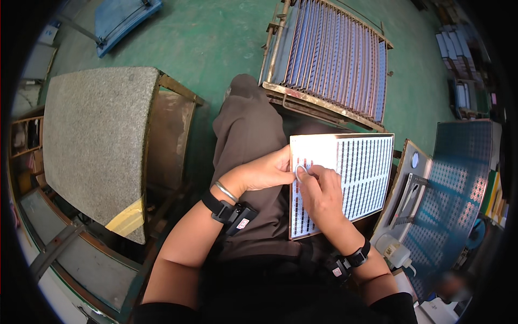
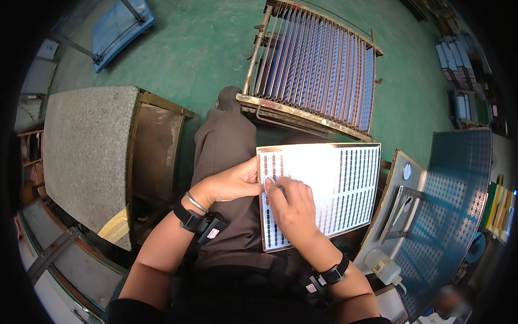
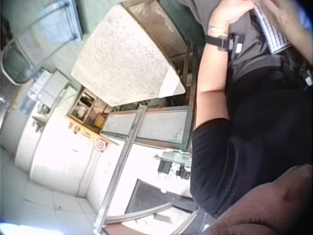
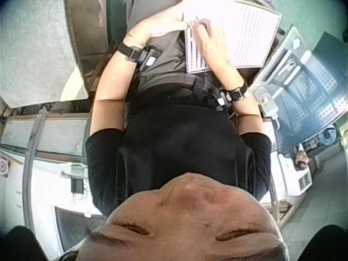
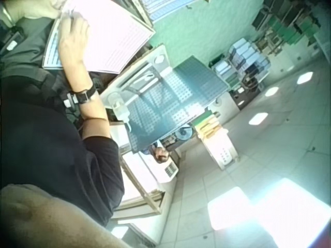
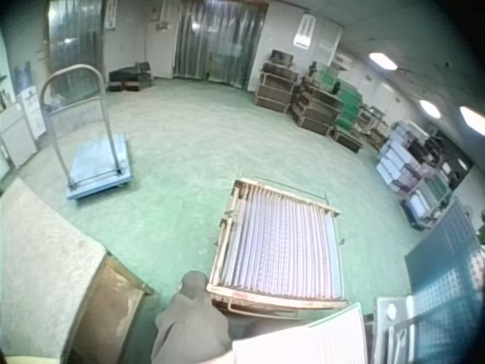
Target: Clean a metal plate containing a grid of components using a cleaning cloth and liquid from a bottle.
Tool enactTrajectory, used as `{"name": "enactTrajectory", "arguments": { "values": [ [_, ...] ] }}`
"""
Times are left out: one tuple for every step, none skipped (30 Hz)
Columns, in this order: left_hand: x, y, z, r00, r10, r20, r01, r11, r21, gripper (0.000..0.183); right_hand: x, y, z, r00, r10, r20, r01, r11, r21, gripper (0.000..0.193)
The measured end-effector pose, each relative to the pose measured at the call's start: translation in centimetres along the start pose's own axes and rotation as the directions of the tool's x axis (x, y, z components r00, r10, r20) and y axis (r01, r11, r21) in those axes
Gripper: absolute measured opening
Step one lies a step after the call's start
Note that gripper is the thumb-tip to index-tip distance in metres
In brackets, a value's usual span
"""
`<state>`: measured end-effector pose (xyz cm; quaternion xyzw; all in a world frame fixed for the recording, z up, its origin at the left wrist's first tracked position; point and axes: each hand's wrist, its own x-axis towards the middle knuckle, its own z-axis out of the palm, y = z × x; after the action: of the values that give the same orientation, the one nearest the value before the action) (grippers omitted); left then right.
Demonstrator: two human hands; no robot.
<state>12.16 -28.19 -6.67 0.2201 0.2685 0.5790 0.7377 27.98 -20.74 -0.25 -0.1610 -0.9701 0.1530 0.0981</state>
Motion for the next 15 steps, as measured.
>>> {"name": "enactTrajectory", "arguments": {
  "values": [
    [-0.1,0.1,0.0,1.000,-0.013,-0.001,0.013,1.000,-0.007,0.073,-0.1,0.0,0.1,1.000,-0.001,-0.002,0.001,1.000,0.000,0.035],
    [-0.1,0.2,0.1,1.000,-0.027,-0.002,0.027,1.000,-0.014,0.073,-0.2,0.1,0.2,1.000,0.020,-0.016,-0.019,0.999,0.029,0.036],
    [-0.1,0.2,0.1,1.000,-0.027,-0.001,0.027,1.000,-0.012,0.073,-0.3,0.2,0.4,0.999,0.041,-0.031,-0.039,0.998,0.058,0.038],
    [-0.1,0.1,0.1,0.999,-0.035,-0.006,0.035,0.999,-0.012,0.073,-0.3,0.3,0.5,0.999,0.040,-0.032,-0.038,0.998,0.058,0.038],
    [0.0,0.1,0.1,0.999,-0.045,-0.010,0.044,0.999,-0.012,0.074,-0.1,0.5,0.6,0.998,0.037,-0.058,-0.035,0.999,0.039,0.035],
    [0.0,0.1,0.0,0.999,-0.044,-0.009,0.044,0.999,-0.010,0.074,0.1,0.8,0.7,0.996,0.034,-0.085,-0.032,0.999,0.020,0.032],
    [0.0,0.0,-0.1,0.999,-0.042,-0.006,0.042,0.999,0.021,0.073,0.7,0.9,0.8,0.996,0.034,-0.087,-0.033,0.999,0.018,0.032],
    [-0.1,0.0,-0.2,0.999,-0.043,-0.006,0.043,0.998,0.051,0.073,1.6,1.2,1.3,0.991,0.043,-0.124,-0.044,0.999,-0.007,0.030],
    [-0.2,0.0,-0.2,0.999,-0.046,-0.007,0.046,0.998,0.052,0.073,2.5,1.4,1.7,0.986,0.050,-0.161,-0.056,0.998,-0.032,0.029],
    [-0.2,0.4,0.0,0.999,-0.042,-0.006,0.042,0.999,0.025,0.073,3.6,1.5,1.6,0.987,0.049,-0.154,-0.056,0.998,-0.036,0.027],
    [-0.2,0.7,0.2,0.999,-0.038,-0.005,0.038,0.999,-0.002,0.073,3.6,1.4,1.6,0.986,0.053,-0.155,-0.060,0.997,-0.038,0.027],
    [-0.3,0.5,0.2,0.999,-0.040,-0.001,0.040,0.999,-0.001,0.073,3.5,1.3,1.5,0.990,0.055,-0.133,-0.062,0.997,-0.046,0.027],
    [-0.3,0.4,0.1,0.999,-0.040,-0.007,0.040,0.999,0.023,0.072,3.7,1.3,1.6,0.992,0.052,-0.114,-0.058,0.997,-0.052,0.028],
    [-0.3,0.3,0.0,0.999,-0.040,-0.014,0.040,0.998,0.047,0.072,2.8,1.3,1.5,0.995,0.041,-0.086,-0.047,0.996,-0.071,0.028],
    [-0.3,0.4,-0.1,0.999,-0.036,-0.014,0.037,0.998,0.051,0.072,2.4,1.3,1.3,0.995,0.038,-0.089,-0.044,0.996,-0.072,0.028]
  ]
}}
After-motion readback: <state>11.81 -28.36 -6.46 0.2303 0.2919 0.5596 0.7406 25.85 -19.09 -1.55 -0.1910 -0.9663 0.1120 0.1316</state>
